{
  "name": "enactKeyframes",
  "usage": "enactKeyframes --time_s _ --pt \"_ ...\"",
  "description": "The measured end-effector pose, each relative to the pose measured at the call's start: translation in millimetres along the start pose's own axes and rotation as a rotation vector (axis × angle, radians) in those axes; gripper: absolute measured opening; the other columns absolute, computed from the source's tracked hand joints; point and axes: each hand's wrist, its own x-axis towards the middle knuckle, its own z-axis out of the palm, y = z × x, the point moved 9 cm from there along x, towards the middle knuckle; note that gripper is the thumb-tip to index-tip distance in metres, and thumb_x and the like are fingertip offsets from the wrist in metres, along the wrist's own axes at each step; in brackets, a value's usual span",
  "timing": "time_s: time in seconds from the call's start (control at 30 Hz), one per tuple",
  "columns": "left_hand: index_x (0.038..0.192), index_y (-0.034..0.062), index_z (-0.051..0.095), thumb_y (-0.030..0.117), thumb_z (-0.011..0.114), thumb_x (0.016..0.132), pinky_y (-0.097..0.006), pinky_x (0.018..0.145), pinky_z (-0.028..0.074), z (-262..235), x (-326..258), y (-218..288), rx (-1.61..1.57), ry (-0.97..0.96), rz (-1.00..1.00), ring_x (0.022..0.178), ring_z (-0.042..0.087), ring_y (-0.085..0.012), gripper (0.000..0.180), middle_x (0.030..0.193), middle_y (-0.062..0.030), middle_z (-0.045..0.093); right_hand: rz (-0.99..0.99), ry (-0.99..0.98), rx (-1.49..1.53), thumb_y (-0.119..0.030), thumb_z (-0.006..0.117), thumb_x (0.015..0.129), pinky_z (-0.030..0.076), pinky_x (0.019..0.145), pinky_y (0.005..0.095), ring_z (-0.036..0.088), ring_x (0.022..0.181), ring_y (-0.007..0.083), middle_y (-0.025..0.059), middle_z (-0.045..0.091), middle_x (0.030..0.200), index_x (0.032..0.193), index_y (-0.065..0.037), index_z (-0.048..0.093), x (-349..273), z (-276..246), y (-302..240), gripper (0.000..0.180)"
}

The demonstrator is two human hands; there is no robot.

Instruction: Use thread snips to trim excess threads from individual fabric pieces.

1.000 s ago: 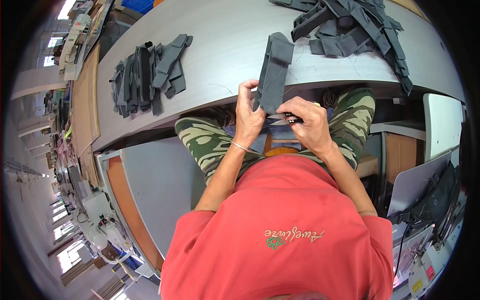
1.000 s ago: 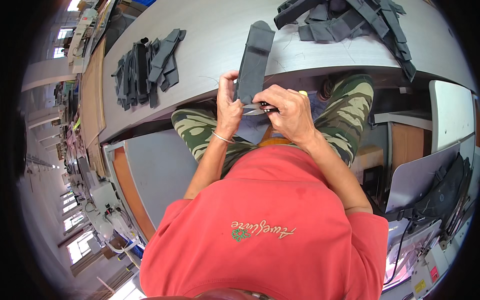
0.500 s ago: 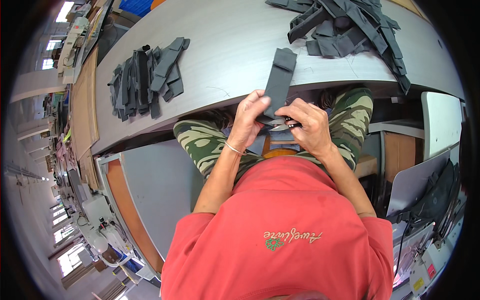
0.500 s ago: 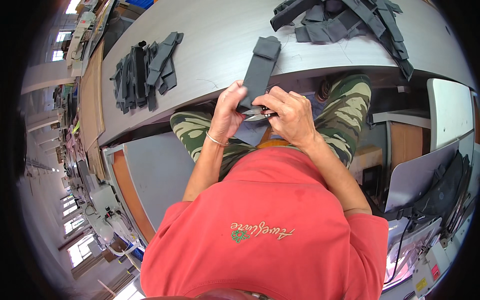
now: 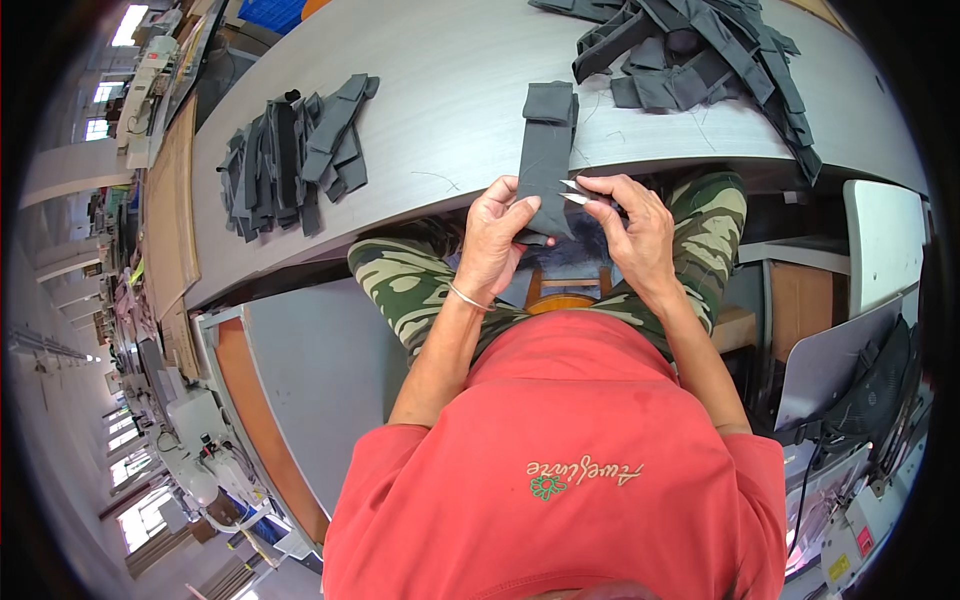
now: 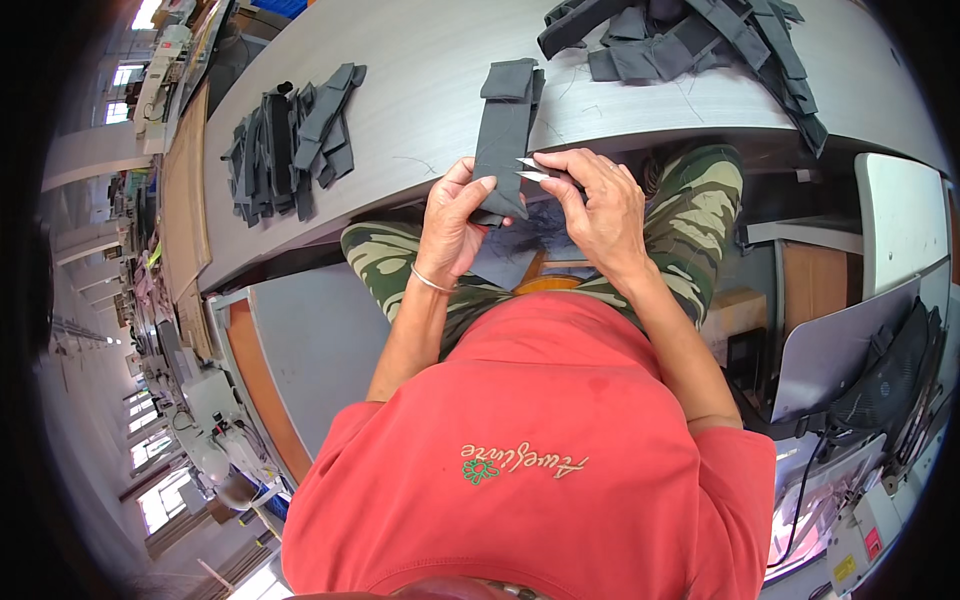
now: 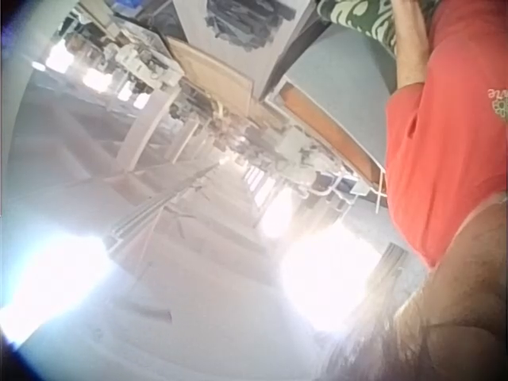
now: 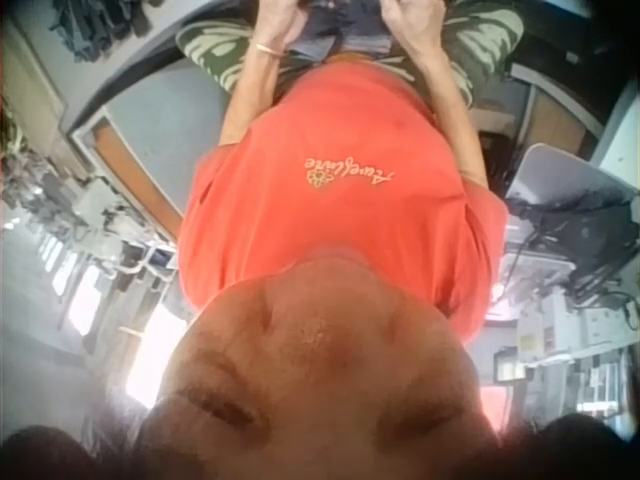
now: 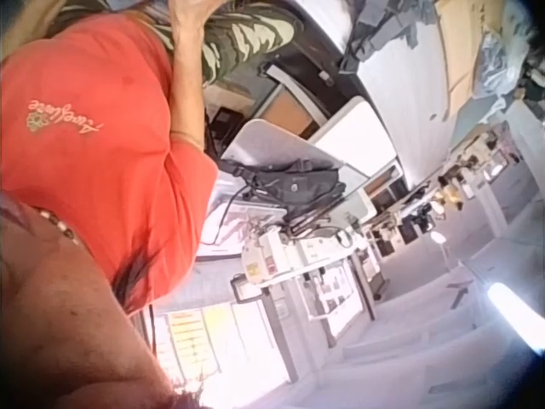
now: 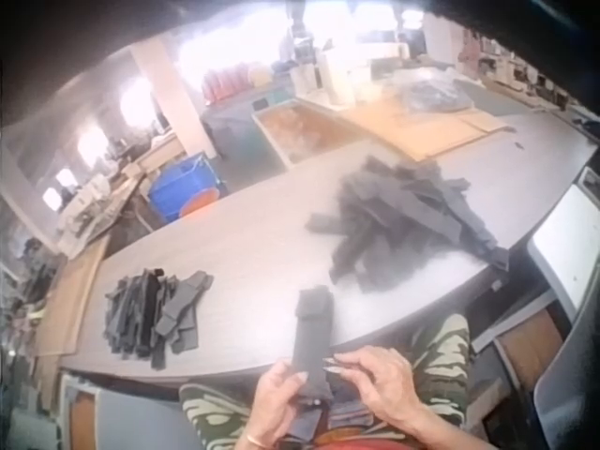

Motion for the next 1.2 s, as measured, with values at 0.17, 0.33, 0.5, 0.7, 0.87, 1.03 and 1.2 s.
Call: enactKeyframes --time_s 0.17,0.33,0.5,0.7,0.87,1.03,1.2 --pt "0.107 0.0027 0.052 0.01 0.054 0.091 -0.027 0.058 0.051 2.2 -1.4 -2.0 -0.011 -0.005 -0.016 0.077 0.067 -0.0187 0.018 0.096 -0.0139 0.066 -0.103 -0.01 -0.14 -0.015 0.065 0.083 0.039 0.064 0.0322 0.06 0.071 0.0224 0.0027 0.066 0.082 0.093 -0.011 0.068 2.9 -0.4 -8.9 0.012" --pt "0.106 0.002 0.052 0.01 0.055 0.091 -0.027 0.058 0.05 4.1 -1.5 1.6 -0.006 -0.005 -0.024 0.078 0.066 -0.0198 0.017 0.096 -0.0157 0.066 0.055 0.041 0.156 -0.013 0.065 0.084 0.044 0.071 0.0275 0.063 0.076 0.0171 0.0053 0.068 0.085 0.097 -0.007 0.068 2.5 -8.2 12.5 0.014" --pt "0.106 0.0023 0.052 0.013 0.056 0.092 -0.027 0.058 0.051 4.1 -1.7 1.0 -0.054 -0.021 -0.018 0.08 0.066 -0.0204 0.019 0.097 -0.0161 0.065 0.305 -0.091 0.551 -0.012 0.067 0.086 0.046 0.077 0.0226 0.06 0.084 0.0092 0.0035 0.067 0.093 0.105 -0.004 0.065 0.8 9.3 15.8 0.02" --pt "0.109 0.0047 0.05 0.012 0.056 0.092 -0.027 0.062 0.052 18.0 -4.3 1.2 -0.094 -0.098 -0.054 0.08 0.066 -0.0211 0.02 0.097 -0.0153 0.065 0.293 -0.134 0.657 -0.009 0.067 0.085 0.041 0.064 0.0212 0.051 0.07 0.0043 -0.0018 0.06 0.072 0.083 0.0 0.061 6.0 21.1 30.4 0.011" --pt "0.111 0.0042 0.049 0.011 0.057 0.091 -0.027 0.062 0.051 14.5 -4.6 -1.1 -0.096 -0.039 -0.045 0.08 0.066 -0.0218 0.023 0.1 -0.0157 0.064 0.347 -0.048 0.365 -0.012 0.064 0.086 0.035 0.055 0.0231 0.042 0.062 0.004 -0.0035 0.052 0.064 0.083 0.001 0.061 0.7 3.9 64.1 0.014" --pt "0.113 0.0023 0.049 0.011 0.056 0.091 -0.026 0.062 0.049 7.4 0.6 0.6 -0.086 -0.038 -0.041 0.081 0.065 -0.022 0.024 0.099 -0.017 0.063 0.442 -0.083 0.474 -0.012 0.063 0.087 0.039 0.062 0.023 0.047 0.068 0.0057 -0.002 0.055 0.072 0.091 0.0 0.061 -1.8 1.7 76.6 0.013" --pt "0.113 0.0002 0.049 0.014 0.049 0.096 -0.026 0.056 0.047 4.3 2.3 -11.6 -0.488 -0.067 -0.187 0.079 0.06 -0.0208 0.022 0.096 -0.0182 0.061 0.196 0.017 0.47 -0.016 0.064 0.089 0.043 0.078 0.024 0.052 0.085 0.0098 0.0003 0.057 0.088 0.109 -0.003 0.059 7.4 -5.8 36.6 0.025"
